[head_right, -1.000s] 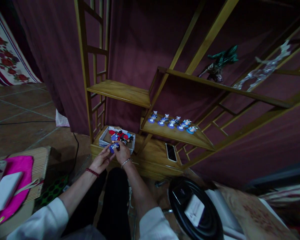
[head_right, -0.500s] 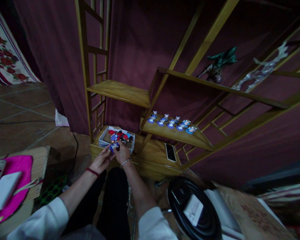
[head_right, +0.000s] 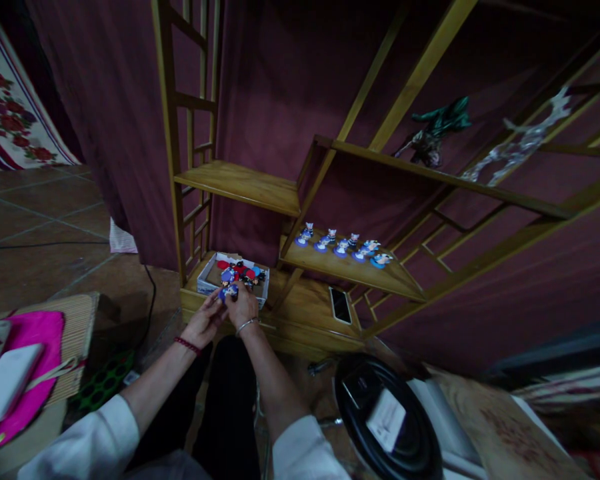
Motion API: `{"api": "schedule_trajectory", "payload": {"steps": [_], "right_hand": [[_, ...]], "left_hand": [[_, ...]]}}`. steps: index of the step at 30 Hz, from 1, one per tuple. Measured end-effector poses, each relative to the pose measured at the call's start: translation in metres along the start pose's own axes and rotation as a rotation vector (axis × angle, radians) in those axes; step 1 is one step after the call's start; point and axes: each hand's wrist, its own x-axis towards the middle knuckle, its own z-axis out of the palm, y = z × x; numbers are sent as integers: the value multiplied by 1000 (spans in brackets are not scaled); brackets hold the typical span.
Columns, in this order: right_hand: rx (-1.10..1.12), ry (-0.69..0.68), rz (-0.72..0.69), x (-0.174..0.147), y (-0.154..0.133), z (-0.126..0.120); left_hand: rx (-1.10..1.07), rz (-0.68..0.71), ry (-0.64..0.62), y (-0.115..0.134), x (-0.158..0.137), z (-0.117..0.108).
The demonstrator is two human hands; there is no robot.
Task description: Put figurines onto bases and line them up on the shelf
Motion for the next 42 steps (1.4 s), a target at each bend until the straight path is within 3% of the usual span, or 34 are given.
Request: {"api": "schedule_trajectory", "payload": {"steps": [19,42], "right_hand": [[-49,-21,126,-3,-11,-6],[131,-105,-54,0,7,-7]], "left_hand": [[10,3,-5,-2,-1,4],[-40,-62,16,-1,-2,2]]}}
